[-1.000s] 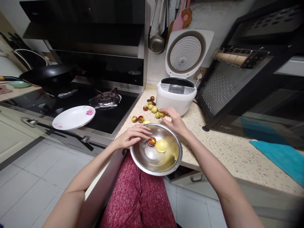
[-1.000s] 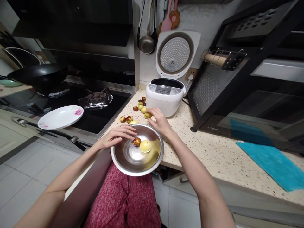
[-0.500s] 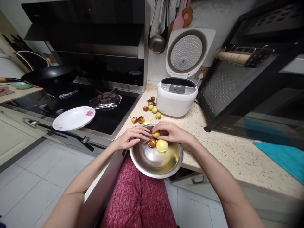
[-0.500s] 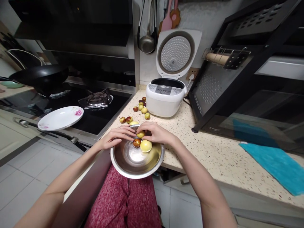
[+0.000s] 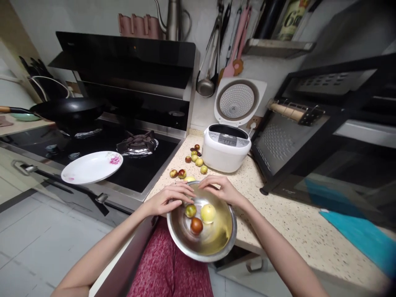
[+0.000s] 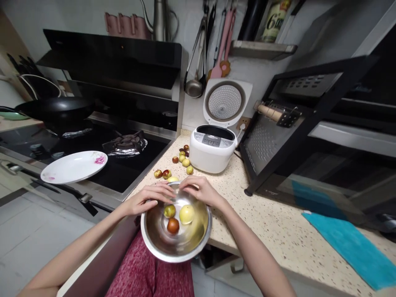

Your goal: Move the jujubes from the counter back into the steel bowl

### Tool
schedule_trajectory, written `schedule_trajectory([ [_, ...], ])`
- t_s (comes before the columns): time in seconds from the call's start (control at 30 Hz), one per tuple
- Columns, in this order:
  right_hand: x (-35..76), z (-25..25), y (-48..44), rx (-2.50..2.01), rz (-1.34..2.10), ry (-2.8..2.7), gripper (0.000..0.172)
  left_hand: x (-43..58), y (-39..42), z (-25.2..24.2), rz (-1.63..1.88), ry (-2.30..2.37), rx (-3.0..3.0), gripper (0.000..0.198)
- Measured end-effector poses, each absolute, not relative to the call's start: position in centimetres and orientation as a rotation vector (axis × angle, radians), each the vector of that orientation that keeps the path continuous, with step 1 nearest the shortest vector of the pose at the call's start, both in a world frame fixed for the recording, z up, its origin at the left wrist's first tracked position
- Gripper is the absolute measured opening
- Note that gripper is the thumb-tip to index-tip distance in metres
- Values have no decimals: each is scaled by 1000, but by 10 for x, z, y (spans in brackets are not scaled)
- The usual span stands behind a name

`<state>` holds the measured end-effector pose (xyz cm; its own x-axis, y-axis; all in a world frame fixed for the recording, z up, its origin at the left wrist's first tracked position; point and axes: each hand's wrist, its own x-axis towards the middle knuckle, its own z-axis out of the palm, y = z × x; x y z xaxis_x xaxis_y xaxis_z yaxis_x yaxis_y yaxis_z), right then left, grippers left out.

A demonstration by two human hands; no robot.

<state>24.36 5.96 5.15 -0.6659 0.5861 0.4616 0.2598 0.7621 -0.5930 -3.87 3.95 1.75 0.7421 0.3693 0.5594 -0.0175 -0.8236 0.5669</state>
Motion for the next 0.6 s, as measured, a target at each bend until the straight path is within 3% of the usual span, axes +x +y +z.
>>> schedule_trajectory([
  [0.17, 218, 61, 123, -865, 180, -2405, 24, -37, 38, 20, 967, 260, 2360, 46],
  [0.27, 182, 74, 169, -1297, -175, -2667, 31, -36, 39, 18, 975, 266, 2347, 41],
  [0.4, 139, 82, 229, -1514, -190, -2644, 19, -36, 39, 16, 985, 260, 2314, 37],
  [0.53, 127, 81, 268, -1594, -106, -2590, 36, -34, 40, 13, 1027, 244, 2286, 36],
  [0.6, 133, 78, 274, -1490, -33, -2595, 35, -34, 41, 11, 1044, 239, 2275, 35],
])
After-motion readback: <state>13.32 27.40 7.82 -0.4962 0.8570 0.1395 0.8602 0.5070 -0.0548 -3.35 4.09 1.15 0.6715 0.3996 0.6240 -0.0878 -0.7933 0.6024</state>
